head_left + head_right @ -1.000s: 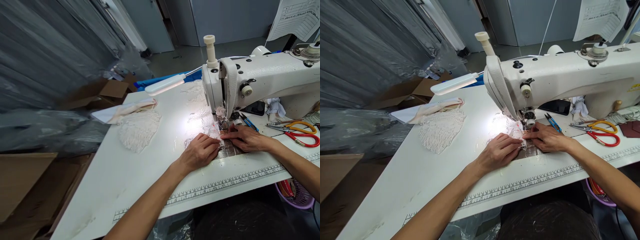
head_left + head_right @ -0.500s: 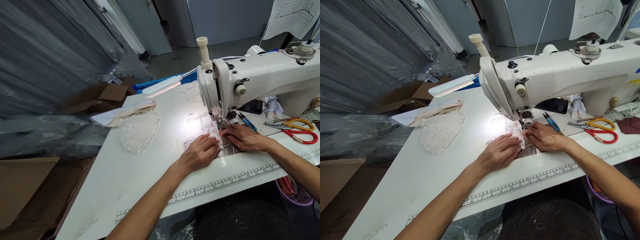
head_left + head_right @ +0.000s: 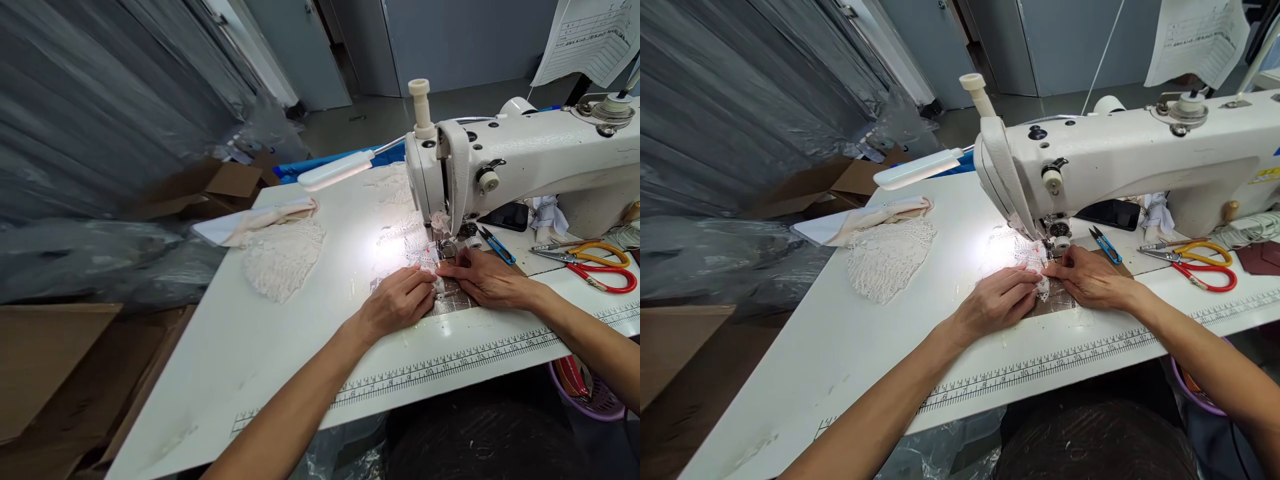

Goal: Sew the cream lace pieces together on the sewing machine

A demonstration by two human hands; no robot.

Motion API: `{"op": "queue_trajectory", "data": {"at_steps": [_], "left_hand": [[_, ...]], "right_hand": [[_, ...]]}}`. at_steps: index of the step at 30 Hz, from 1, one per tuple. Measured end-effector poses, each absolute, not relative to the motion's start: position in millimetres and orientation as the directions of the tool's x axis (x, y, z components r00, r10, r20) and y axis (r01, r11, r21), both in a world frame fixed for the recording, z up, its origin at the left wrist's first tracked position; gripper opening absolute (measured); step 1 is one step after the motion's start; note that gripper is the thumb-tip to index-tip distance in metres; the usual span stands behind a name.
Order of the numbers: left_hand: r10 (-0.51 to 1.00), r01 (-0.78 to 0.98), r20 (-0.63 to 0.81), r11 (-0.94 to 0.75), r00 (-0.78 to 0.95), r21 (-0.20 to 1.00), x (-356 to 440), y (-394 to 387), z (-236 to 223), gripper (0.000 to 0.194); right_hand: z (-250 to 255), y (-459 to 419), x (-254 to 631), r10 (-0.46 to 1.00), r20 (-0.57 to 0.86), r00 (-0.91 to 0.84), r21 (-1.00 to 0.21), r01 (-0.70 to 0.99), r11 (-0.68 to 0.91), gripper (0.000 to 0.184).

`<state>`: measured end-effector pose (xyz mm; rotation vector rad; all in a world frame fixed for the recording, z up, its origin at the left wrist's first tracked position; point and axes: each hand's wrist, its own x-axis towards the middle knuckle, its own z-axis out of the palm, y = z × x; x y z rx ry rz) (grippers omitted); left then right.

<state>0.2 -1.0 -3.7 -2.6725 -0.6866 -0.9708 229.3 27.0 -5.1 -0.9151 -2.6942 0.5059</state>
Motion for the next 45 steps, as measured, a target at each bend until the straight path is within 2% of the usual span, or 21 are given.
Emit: {"op": "queue_trajectory", "data": {"at_steps": [11,23,26,30,32,39,42,45], "left_hand": [[0.373,0.457,0.600,-0.889,0.708,0.014,-5,0,-4,0.011],[0.345,0.411,0.585,-0.912,0.734,0.022,-5,1,-3,0.009],[0.361,0.427,0.569,-0.904,0.739,0.020,-6,0,-5,0.011],[0.366,0.434,0.579,-0.901,0.729,0.023,-6,-1,-5,0.011],[0.370,0.436,0.580,-0.900,0.726,0.029,-5,-1,-4,0.011],[0.423,0.466,0.545,-0.882,0.724,0.065,-6,-4,-4,0.014],[0.427,0.490,0.613,-0.868,0.664,0.074,-8,-2,0,0.016],[0.472,0.611,0.703,-0.789,0.531,0.068,-12,2,3,0.013]], "right_hand": [[3,18,215,0.685,0.072,-0.725,-0.233,0.655,0.718,0.040],[2,16,215,0.695,0.086,-0.714,-0.268,0.655,0.707,0.041],[1,16,219,0.699,0.104,-0.707,-0.331,0.638,0.695,0.042],[3,14,227,0.691,0.114,-0.714,-0.474,0.572,0.670,0.044],[5,12,230,0.668,0.098,-0.737,-0.495,0.547,0.675,0.044],[5,7,226,0.616,0.107,-0.780,-0.387,0.539,0.749,0.041],[4,6,225,0.612,0.132,-0.780,-0.346,0.543,0.765,0.040],[4,5,225,0.616,0.145,-0.774,-0.348,0.543,0.764,0.040]]}}
